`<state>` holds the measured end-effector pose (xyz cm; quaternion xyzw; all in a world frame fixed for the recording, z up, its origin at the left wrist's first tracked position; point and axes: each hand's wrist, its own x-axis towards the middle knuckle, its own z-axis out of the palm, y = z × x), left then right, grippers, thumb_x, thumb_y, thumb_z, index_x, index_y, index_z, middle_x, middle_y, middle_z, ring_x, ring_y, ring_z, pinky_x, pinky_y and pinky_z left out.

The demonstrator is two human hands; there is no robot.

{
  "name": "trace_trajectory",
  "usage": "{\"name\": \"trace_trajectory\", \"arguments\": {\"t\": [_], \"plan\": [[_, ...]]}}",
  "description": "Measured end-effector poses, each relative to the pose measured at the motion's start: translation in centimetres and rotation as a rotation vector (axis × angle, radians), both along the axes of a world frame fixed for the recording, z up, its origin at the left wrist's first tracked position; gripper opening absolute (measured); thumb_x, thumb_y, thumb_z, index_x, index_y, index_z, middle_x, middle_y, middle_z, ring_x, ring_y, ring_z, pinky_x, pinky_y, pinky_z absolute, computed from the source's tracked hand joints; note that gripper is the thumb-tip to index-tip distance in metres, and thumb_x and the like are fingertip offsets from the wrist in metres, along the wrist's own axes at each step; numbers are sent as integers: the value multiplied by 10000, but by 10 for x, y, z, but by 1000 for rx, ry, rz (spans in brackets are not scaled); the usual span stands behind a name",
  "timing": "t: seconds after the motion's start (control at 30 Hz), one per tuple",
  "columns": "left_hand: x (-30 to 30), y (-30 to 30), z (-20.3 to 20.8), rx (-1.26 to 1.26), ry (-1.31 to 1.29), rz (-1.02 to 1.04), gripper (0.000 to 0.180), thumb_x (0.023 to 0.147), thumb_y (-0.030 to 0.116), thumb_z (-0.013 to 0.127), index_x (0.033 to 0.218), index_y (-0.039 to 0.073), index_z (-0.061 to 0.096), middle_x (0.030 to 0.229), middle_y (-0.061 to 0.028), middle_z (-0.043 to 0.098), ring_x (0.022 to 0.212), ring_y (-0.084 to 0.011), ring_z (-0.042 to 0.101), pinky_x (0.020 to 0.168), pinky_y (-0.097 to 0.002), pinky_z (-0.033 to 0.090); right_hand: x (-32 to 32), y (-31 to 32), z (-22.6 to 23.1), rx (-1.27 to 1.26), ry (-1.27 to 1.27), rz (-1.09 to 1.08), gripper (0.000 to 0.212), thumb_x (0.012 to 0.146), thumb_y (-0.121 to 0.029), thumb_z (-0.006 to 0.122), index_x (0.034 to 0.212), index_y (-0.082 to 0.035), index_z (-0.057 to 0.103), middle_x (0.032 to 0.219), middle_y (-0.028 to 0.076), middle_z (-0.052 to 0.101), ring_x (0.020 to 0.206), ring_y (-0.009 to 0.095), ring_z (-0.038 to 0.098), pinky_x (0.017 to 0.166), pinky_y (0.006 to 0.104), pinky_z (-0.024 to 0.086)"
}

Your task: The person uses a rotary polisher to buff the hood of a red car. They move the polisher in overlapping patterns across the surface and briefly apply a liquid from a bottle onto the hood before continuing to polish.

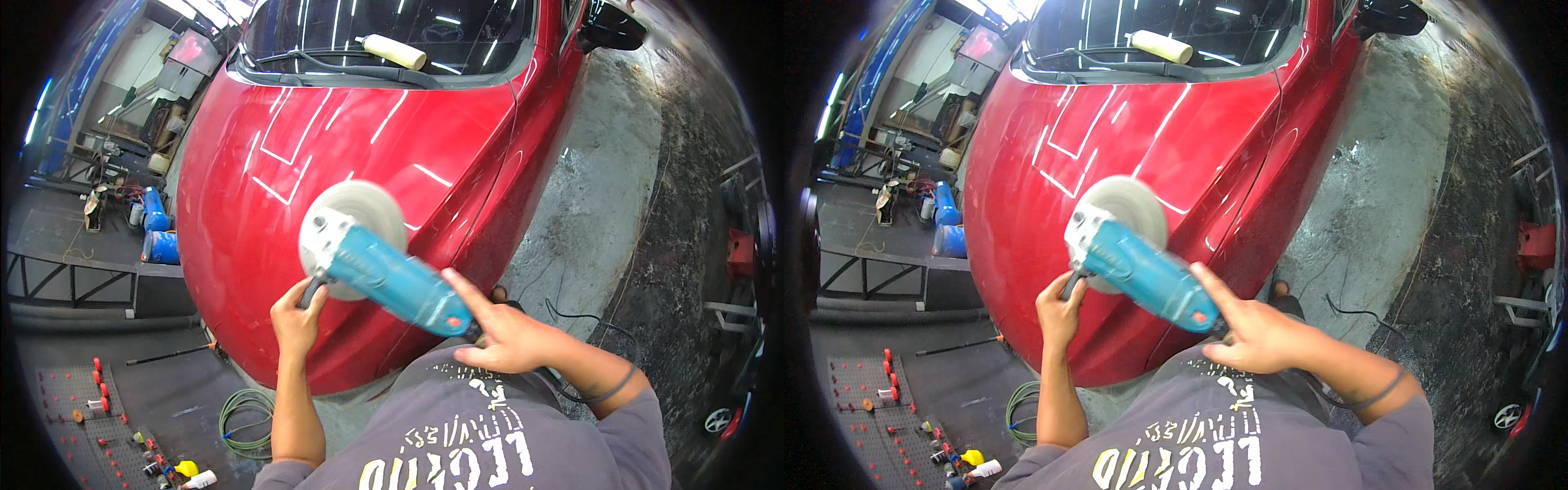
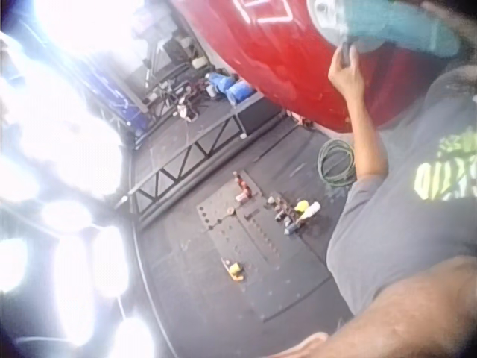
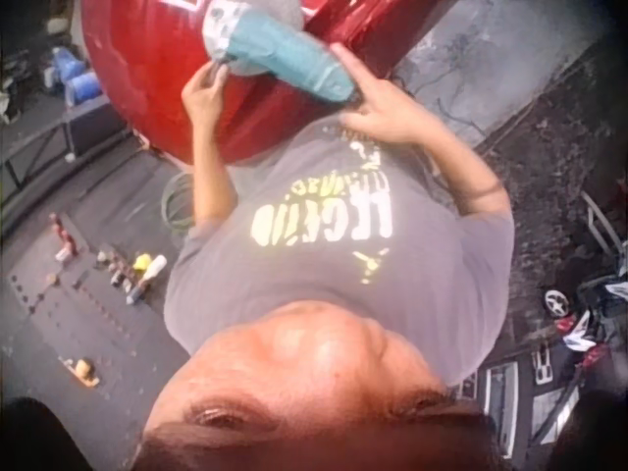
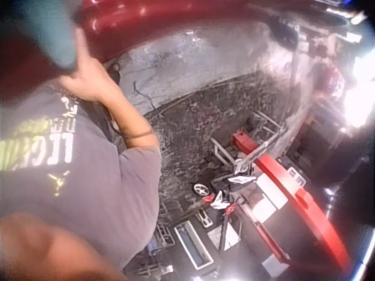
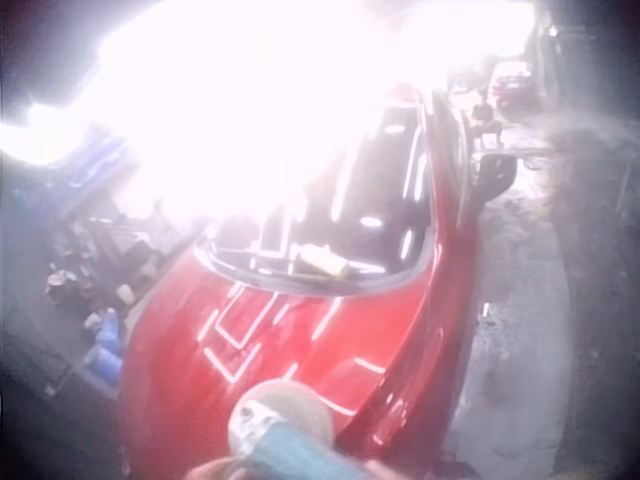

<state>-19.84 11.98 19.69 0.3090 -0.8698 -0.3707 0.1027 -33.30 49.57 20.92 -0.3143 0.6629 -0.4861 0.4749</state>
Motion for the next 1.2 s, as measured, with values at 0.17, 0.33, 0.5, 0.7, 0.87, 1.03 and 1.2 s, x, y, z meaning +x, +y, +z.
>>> {"name": "trace_trajectory", "arguments": {"t": [0.17,0.33,0.5,0.7,0.87,1.03,1.2], "plan": [[-144,61,35,-113,-111,-322,485,972,464,823,1228,53,823,952,-190,816,877,-259,794,813,-406,583,-16,62,5,13,60,-416,1197,934,-274,870,1782,-135,36,1536,278,578,1328,335,657,1086,462,542],[-260,92,48,-210,-130,-537,616,964,640,759,1185,71,841,832,-194,774,865,-351,787,795,-474,581,-54,89,20,87,91,-631,1147,918,-211,875,1769,-64,120,1605,247,512,1469,307,531,1248,428,396],[-258,83,62,-264,-216,-584,622,949,635,776,1180,61,835,885,-240,778,887,-375,789,806,-488,585,-52,81,27,47,-114,-605,1147,922,-204,860,1773,-85,101,1601,264,519,1480,352,538,1254,446,392],[-99,68,30,-234,-148,-342,496,942,478,841,1182,45,823,898,-236,781,838,-363,784,773,-463,579,1,82,-13,-10,205,-285,1160,925,-225,844,1766,-90,58,1555,356,555,1449,505,565,1219,498,437],[14,78,25,-46,-207,-39,403,949,358,860,1147,9,821,751,-131,741,660,-170,678,651,-359,521,35,64,-2,55,21,-63,1147,946,-191,818,1764,-109,18,1445,376,627,1266,547,671,1123,512,517],[85,63,13,41,-185,138,389,953,323,868,1155,-6,818,738,-41,721,673,-79,598,629,-296,473,53,34,-15,-27,81,91,1122,973,-211,789,1759,-87,-3,1258,374,706,996,503,749,955,528,567],[150,45,-21,50,-125,293,386,978,320,847,1177,-9,811,761,10,707,690,-56,573,638,-277,461,39,-15,9,184,-3,360,1109,995,-317,763,1751,-57,-4,1226,391,705,998,495,752,956,511,569]]}}
